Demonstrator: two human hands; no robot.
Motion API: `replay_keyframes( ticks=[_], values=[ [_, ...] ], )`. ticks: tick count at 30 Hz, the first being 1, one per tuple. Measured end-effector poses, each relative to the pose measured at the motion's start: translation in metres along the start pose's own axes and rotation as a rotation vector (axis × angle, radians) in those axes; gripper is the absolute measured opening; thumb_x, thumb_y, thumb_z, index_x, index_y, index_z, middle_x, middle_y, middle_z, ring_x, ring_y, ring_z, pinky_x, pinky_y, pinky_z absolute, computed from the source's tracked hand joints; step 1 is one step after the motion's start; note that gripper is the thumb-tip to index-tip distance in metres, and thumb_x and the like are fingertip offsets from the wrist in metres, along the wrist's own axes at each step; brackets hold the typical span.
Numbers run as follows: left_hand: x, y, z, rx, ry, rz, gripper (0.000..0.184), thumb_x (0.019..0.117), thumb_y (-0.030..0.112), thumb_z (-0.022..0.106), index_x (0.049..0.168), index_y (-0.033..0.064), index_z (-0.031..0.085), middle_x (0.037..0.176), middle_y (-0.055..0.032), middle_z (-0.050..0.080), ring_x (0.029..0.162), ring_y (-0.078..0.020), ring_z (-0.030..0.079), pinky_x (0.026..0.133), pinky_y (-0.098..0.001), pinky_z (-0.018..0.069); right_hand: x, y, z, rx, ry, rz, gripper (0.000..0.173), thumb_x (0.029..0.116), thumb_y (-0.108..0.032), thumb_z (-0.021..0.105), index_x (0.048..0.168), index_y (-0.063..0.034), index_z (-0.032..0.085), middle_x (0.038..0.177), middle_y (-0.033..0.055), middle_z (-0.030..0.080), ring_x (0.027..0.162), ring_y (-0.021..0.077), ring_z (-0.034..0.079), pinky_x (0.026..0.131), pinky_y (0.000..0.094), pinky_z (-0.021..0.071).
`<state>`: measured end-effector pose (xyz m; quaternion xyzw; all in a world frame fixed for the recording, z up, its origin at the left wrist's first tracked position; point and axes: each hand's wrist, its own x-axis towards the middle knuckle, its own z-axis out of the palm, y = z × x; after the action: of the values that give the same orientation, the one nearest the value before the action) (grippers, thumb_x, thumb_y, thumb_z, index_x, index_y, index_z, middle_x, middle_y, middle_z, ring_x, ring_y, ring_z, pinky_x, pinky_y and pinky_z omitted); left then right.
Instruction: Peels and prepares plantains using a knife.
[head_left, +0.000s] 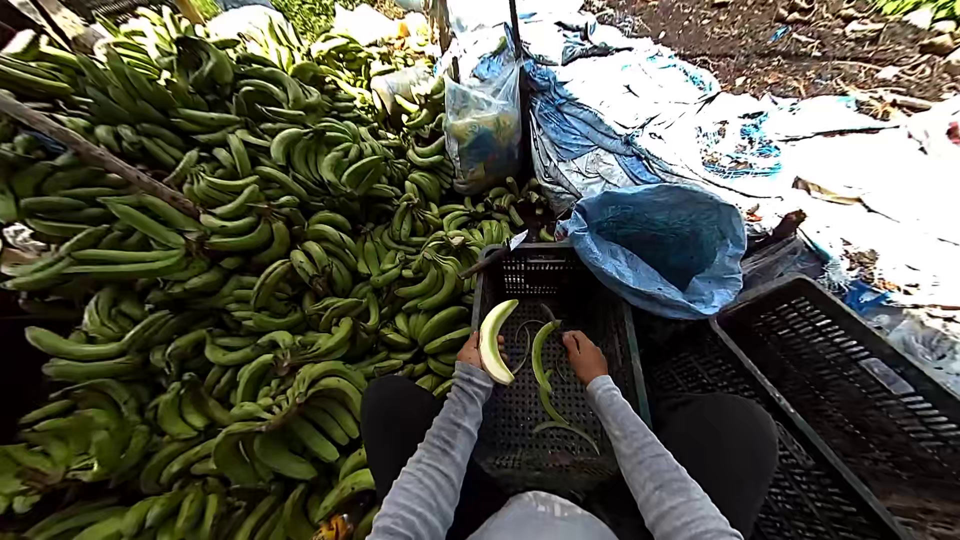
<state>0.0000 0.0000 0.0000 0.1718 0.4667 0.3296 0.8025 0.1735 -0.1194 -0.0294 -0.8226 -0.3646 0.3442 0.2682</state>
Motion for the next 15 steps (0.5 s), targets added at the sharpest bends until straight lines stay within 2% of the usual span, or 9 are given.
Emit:
replay_keyframes(
  ticks=[1, 3, 5, 8, 11, 12, 14, 15],
  values=[
    [0.003, 0.002, -0.001, 0.007, 0.017, -0.025, 0.051, 0.1126, 0.037, 0.016, 0.103, 0.0022, 0.052, 0.067, -0.0087, 0.059, 0.048, -0.0154, 0.057, 0.043, -0.0265, 0.0474, -0.011, 0.004, 0.002, 0.003, -0.013, -0.213, 0.047, 0.1109, -0.033, 0.04, 0.138, -0.001, 0.061, 0.13, 0.0237, 0.067, 0.125, 0.0404, 0.061, 0.109, 0.0647, 0.0356],
    [0.01, 0.006, 0.001, 0.055, 0.024, -0.062, 0.054, 0.1123, 0.041, 0.014, 0.107, 0.0021, 0.051, 0.067, -0.0087, 0.059, 0.047, -0.0143, 0.054, 0.042, -0.0255, 0.0457, -0.019, 0.004, 0.008, -0.007, -0.047, -0.558, 0.051, 0.1052, -0.04, 0.046, 0.13, -0.0017, 0.069, 0.126, 0.0212, 0.069, 0.122, 0.0407, 0.061, 0.108, 0.0691, 0.0302],
    [0.015, 0.007, 0.004, 0.096, 0.035, -0.053, 0.054, 0.1127, 0.042, 0.016, 0.111, 0.001, 0.051, 0.068, -0.0093, 0.059, 0.046, -0.0138, 0.055, 0.042, -0.0247, 0.0462, -0.015, -0.003, 0.014, -0.014, -0.093, -0.677, 0.051, 0.1037, -0.043, 0.049, 0.128, -0.0029, 0.07, 0.125, 0.0203, 0.069, 0.12, 0.04, 0.062, 0.105, 0.0686, 0.0323],
    [0.019, 0.004, 0.007, 0.097, 0.053, -0.001, 0.047, 0.1134, 0.037, 0.02, 0.111, 0.0006, 0.05, 0.067, -0.0081, 0.057, 0.048, -0.0133, 0.055, 0.044, -0.0241, 0.0473, 0.001, -0.016, 0.02, -0.026, -0.154, -0.647, 0.047, 0.1051, -0.038, 0.05, 0.132, -0.0026, 0.067, 0.128, 0.0217, 0.067, 0.12, 0.0398, 0.061, 0.105, 0.0647, 0.0367],
    [0.02, 0.012, -0.001, 0.196, 0.084, 0.083, 0.042, 0.1141, 0.028, 0.022, 0.112, -0.0009, 0.052, 0.072, -0.0069, 0.056, 0.055, -0.0116, 0.056, 0.053, -0.0235, 0.0496, 0.008, -0.031, 0.028, -0.084, -0.174, -0.597, 0.047, 0.1065, -0.039, 0.049, 0.135, -0.0051, 0.066, 0.128, 0.0214, 0.067, 0.121, 0.0398, 0.062, 0.102, 0.0639, 0.0393],
    [0.021, 0.013, -0.004, 0.281, 0.08, 0.107, 0.04, 0.1141, 0.025, 0.023, 0.116, -0.0028, 0.052, 0.078, -0.0079, 0.058, 0.061, -0.0111, 0.057, 0.059, -0.024, 0.0509, 0.009, -0.034, 0.03, -0.108, -0.185, -0.574, 0.048, 0.1068, -0.04, 0.049, 0.136, -0.0058, 0.065, 0.129, 0.0212, 0.067, 0.121, 0.0397, 0.061, 0.102, 0.0637, 0.0393],
    [0.017, 0.013, -0.006, 0.472, 0.077, 0.151, 0.04, 0.1138, 0.019, 0.027, 0.129, -0.0092, 0.05, 0.102, -0.0161, 0.06, 0.083, -0.0155, 0.058, 0.078, -0.0301, 0.0505, 0.008, -0.045, 0.032, -0.163, -0.15, -0.504, 0.049, 0.1075, -0.041, 0.047, 0.139, -0.0071, 0.063, 0.13, 0.0215, 0.066, 0.123, 0.0403, 0.061, 0.102, 0.0637, 0.04],
    [0.014, 0.011, -0.005, 0.553, 0.084, 0.186, 0.039, 0.1135, 0.017, 0.028, 0.131, -0.0107, 0.05, 0.113, -0.0202, 0.061, 0.095, -0.0185, 0.059, 0.088, -0.033, 0.0492, 0.006, -0.053, 0.032, -0.209, -0.105, -0.433, 0.05, 0.1081, -0.043, 0.046, 0.141, -0.0083, 0.062, 0.132, 0.0217, 0.066, 0.123, 0.0411, 0.061, 0.102, 0.0634, 0.0403]
  ],
)
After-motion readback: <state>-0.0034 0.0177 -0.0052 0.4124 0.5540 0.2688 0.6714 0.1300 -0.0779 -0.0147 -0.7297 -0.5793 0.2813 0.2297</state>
